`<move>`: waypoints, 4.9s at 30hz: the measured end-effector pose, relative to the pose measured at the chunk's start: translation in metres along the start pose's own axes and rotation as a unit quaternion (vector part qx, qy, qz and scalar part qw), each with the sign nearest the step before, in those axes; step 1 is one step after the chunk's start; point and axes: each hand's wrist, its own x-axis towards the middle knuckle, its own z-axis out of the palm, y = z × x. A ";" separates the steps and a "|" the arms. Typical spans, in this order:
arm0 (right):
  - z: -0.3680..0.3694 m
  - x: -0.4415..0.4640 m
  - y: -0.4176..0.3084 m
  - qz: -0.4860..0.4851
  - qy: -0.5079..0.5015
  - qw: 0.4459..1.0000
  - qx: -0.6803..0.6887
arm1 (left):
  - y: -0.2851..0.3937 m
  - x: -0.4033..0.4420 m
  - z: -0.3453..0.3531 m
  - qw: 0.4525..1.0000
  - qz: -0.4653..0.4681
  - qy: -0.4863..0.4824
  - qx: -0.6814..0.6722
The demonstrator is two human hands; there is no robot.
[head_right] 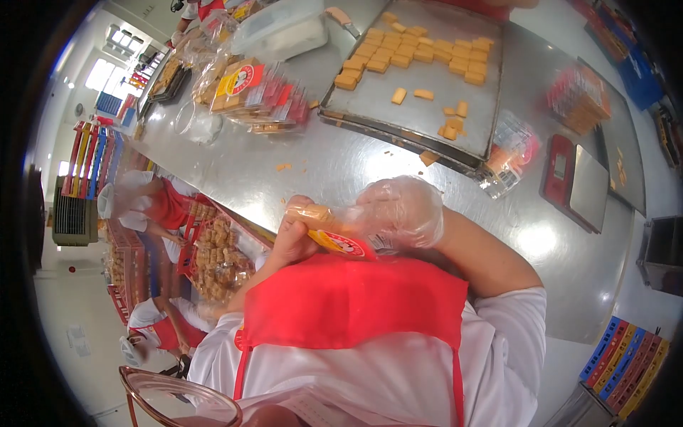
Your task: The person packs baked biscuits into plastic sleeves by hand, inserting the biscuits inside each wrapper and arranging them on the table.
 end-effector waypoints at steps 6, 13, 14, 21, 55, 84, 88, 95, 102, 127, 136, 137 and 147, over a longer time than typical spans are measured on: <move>0.008 -0.010 0.018 0.019 -0.015 0.999 0.030 | -0.002 0.003 0.013 0.990 -0.002 -0.034 0.135; 0.014 -0.012 0.009 0.030 -0.010 0.996 -0.086 | -0.004 0.006 0.014 0.989 0.004 0.067 0.135; 0.015 -0.007 -0.005 0.060 -0.025 0.991 -0.117 | -0.003 0.007 0.016 0.990 0.003 0.071 0.125; 0.026 -0.020 0.028 0.029 -0.002 0.996 0.079 | -0.002 0.003 0.010 0.987 -0.016 0.054 0.148; 0.044 -0.011 -0.002 0.050 0.139 0.985 0.088 | 0.007 -0.009 0.021 0.986 -0.008 0.075 0.152; 0.049 -0.017 0.007 -0.053 0.144 0.988 -0.017 | -0.001 -0.008 0.023 0.990 -0.019 0.100 0.102; 0.047 -0.014 0.004 -0.026 0.111 0.994 0.003 | 0.001 -0.009 0.026 0.988 -0.028 0.108 0.103; 0.044 -0.013 0.002 0.007 0.098 0.994 0.049 | 0.001 -0.009 0.026 0.992 -0.022 0.088 0.085; 0.044 -0.015 0.003 -0.026 0.083 0.996 0.038 | 0.000 -0.010 0.025 0.992 -0.005 0.080 0.102; 0.054 -0.011 -0.010 0.372 0.007 0.702 0.607 | 0.013 -0.014 0.018 0.965 0.039 -0.038 0.256; 0.051 -0.008 -0.012 0.400 0.000 0.691 0.602 | 0.014 -0.014 0.021 0.960 0.022 -0.030 0.278; 0.053 -0.009 -0.011 0.403 -0.002 0.692 0.598 | 0.014 -0.013 0.021 0.957 0.022 -0.026 0.289; 0.043 0.009 -0.004 0.547 0.141 0.663 0.491 | -0.003 0.007 0.018 0.985 -0.002 0.130 0.109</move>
